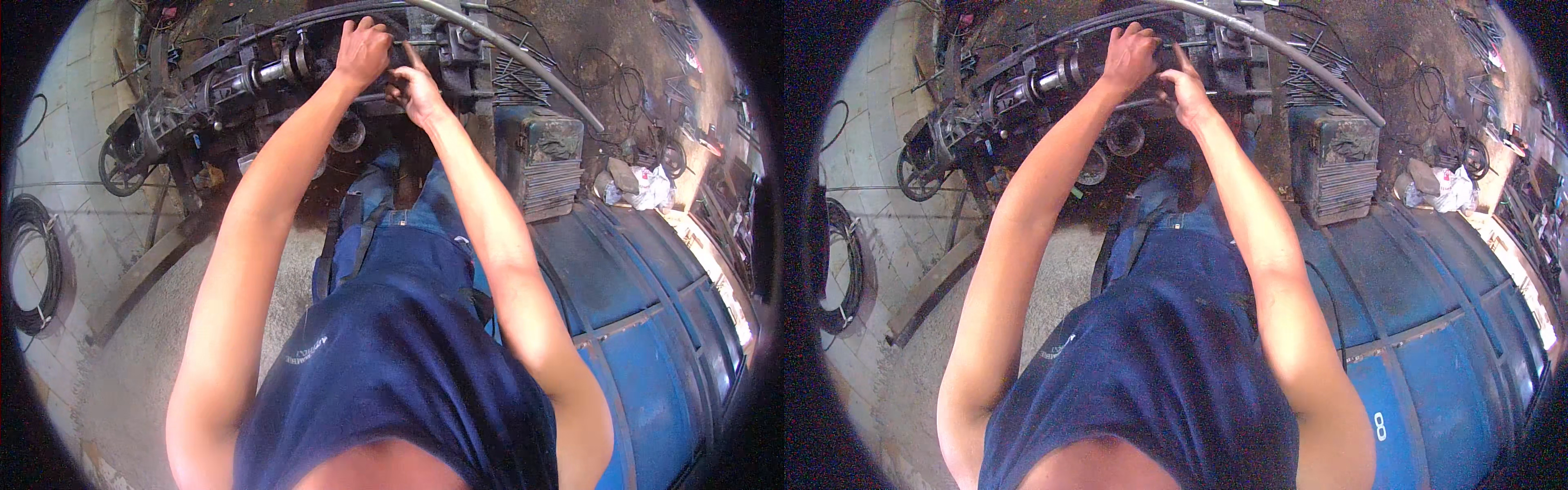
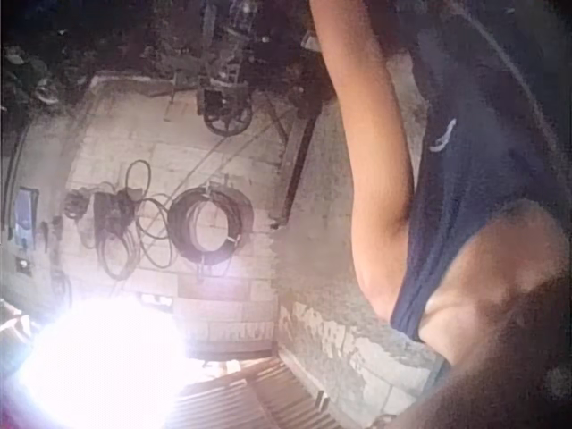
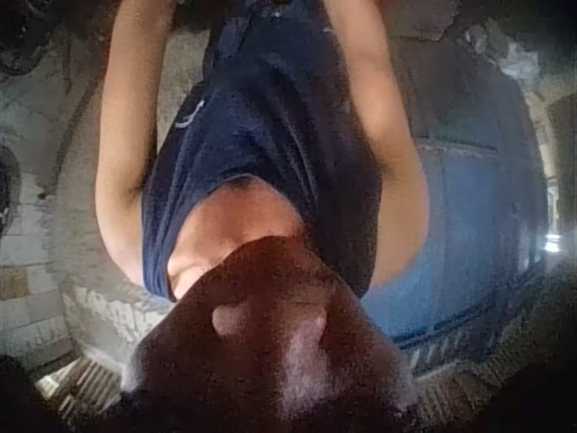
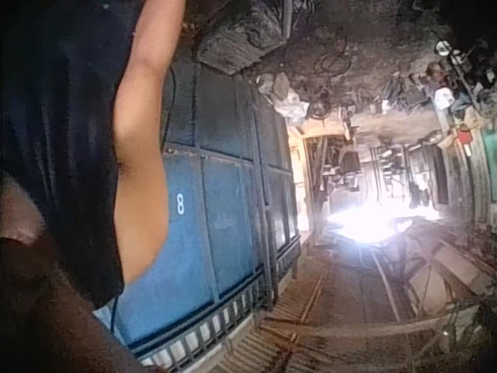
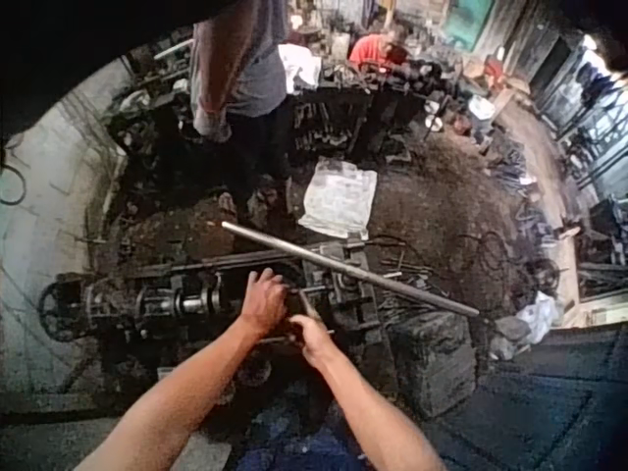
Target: Manually bending a long metal rod using a fabrication machine and checking the alignment.
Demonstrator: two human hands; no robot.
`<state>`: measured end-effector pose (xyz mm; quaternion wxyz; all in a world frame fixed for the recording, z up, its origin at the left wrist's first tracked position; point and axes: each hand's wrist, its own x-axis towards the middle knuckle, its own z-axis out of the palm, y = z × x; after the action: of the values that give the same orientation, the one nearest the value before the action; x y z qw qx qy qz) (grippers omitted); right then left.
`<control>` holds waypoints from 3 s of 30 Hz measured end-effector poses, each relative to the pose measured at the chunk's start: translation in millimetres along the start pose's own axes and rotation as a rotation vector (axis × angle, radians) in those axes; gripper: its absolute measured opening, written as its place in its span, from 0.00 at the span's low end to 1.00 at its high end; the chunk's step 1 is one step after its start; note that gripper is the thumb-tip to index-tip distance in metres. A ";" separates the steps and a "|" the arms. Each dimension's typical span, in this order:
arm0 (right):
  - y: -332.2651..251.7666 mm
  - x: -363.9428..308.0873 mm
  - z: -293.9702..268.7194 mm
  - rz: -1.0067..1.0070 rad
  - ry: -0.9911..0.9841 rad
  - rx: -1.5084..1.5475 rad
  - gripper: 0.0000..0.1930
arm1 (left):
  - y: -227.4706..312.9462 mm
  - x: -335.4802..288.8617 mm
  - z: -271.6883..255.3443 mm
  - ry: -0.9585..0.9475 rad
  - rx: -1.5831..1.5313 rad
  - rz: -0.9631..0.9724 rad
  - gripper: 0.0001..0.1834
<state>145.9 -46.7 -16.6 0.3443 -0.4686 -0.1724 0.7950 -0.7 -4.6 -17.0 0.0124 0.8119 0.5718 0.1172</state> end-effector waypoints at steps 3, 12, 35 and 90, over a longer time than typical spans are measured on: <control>5.9 2.8 -10.2 0.182 0.050 0.015 0.31 | 2.0 1.4 -2.4 -0.001 -0.037 0.004 0.05; -4.7 4.3 -2.4 -0.199 0.159 -0.535 0.39 | 0.6 -0.9 -3.3 0.004 -0.055 -0.009 0.06; -29.3 -7.8 3.4 -0.360 0.244 -1.525 0.37 | 3.8 2.3 -7.6 -0.107 0.008 -0.015 0.08; -45.0 -12.3 -13.5 -0.450 -0.065 -2.280 0.28 | 0.7 0.4 -5.2 -0.086 0.027 0.014 0.12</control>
<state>178.9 -24.4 11.2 -0.1483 -0.4451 -0.8760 0.1115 -1.0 -5.0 -11.8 0.0253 0.8204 0.5664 0.0746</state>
